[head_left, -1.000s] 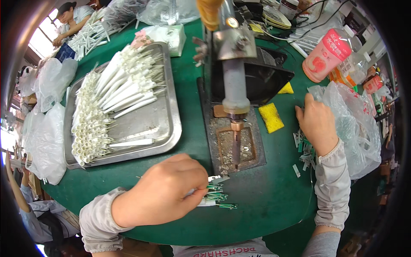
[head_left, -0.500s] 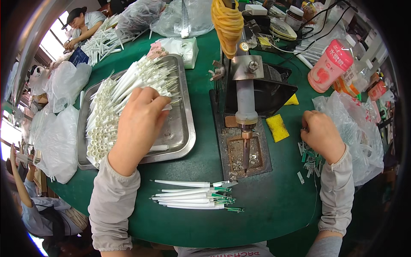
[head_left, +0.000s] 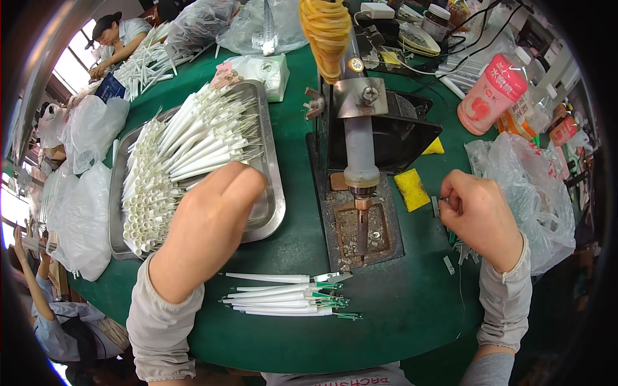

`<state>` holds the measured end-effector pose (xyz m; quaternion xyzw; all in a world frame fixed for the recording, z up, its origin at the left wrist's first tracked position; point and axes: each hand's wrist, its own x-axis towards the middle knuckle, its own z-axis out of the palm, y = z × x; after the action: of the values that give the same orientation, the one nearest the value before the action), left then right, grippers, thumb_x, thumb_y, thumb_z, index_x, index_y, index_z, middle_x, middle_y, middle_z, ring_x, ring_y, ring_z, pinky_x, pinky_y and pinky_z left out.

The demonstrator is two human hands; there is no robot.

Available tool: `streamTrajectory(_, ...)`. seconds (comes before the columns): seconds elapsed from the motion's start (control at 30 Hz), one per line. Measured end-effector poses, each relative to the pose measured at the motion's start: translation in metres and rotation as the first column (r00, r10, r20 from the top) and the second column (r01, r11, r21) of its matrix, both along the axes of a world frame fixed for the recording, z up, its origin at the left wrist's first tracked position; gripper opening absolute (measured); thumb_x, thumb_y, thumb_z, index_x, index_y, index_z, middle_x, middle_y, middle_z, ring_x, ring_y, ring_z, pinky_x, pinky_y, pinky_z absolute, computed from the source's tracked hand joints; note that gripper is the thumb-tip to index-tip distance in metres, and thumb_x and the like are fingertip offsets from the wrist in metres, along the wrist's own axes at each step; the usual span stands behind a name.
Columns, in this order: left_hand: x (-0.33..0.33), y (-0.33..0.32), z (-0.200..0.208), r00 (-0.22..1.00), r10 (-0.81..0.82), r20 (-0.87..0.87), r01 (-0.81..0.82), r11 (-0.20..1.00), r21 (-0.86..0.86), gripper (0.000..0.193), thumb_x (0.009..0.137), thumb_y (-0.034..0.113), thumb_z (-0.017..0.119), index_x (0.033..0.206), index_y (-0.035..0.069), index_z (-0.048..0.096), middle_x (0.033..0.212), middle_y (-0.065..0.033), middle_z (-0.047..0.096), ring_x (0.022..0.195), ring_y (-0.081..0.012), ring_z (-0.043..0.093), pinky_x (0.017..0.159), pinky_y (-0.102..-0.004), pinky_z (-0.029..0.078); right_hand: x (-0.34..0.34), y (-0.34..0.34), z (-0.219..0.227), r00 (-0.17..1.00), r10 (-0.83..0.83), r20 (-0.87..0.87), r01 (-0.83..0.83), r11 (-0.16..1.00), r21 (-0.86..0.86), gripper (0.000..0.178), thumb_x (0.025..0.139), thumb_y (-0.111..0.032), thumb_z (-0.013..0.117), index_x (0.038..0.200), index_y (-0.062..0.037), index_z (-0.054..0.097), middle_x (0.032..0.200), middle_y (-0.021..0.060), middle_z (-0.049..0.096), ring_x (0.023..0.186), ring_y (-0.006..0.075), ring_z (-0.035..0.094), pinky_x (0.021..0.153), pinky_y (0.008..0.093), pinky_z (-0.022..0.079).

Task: The person solders insulated wires to LED circuit board components using a fixed soldering iron and solder wire.

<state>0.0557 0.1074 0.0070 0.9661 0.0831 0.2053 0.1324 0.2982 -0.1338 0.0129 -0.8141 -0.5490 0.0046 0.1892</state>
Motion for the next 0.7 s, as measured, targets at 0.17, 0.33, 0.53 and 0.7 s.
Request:
streamTrajectory(0.17,-0.006,-0.035,0.021,0.996,-0.086,0.039,0.089,0.992,-0.093,0.017,0.074,-0.011,0.063,0.087,-0.001,0.058,0.083,-0.0142,0.058,0.076,-0.033,0.06,0.067,-0.0363,0.049,-0.015,-0.005,0.011,0.988,0.042,-0.146,-0.041,0.999,0.012,0.014,0.07,0.002,0.066,0.078,-0.0019,0.054,0.063,0.0117,0.058,0.058,0.0276,0.062,0.054,0.0362,0.048)
streamTrajectory(0.33,-0.012,-0.058,0.027,0.983,-0.18,0.023,0.18,0.947,-0.267,0.021,0.066,-0.008,0.069,0.085,0.0,0.064,0.085,-0.0114,0.061,0.075,-0.0281,0.062,0.063,-0.0329,0.05,-0.038,-0.004,0.022,0.856,0.253,-0.451,-0.282,0.959,0.002,0.013,0.073,-0.002,0.064,0.077,-0.0052,0.053,0.063,0.0053,0.055,0.053,0.0191,0.058,0.051,0.0313,0.047)
streamTrajectory(0.53,-0.011,-0.078,0.003,0.941,-0.328,0.084,0.306,0.93,0.205,0.026,0.059,0.003,0.069,0.084,0.0,0.065,0.085,-0.0105,0.061,0.073,-0.0221,0.061,0.056,-0.0305,0.049,-0.054,0.003,0.004,0.572,0.208,-0.794,-0.393,0.919,-0.042,0.011,0.076,-0.003,0.062,0.085,-0.0047,0.057,0.062,0.0029,0.053,0.052,0.0149,0.054,0.05,0.0286,0.043)
streamTrajectory(0.7,-0.009,-0.09,-0.007,0.844,-0.524,0.115,0.376,0.731,0.57,0.012,0.067,0.003,0.069,0.078,0.005,0.063,0.082,-0.0067,0.062,0.069,-0.0185,0.058,0.057,-0.0267,0.047,-0.058,0.004,-0.023,0.187,0.133,-0.973,-0.473,0.881,0.029,0.015,0.086,-0.002,0.063,0.101,-0.0015,0.064,0.079,-0.0011,0.062,0.07,0.0025,0.055,0.057,0.0203,0.042)
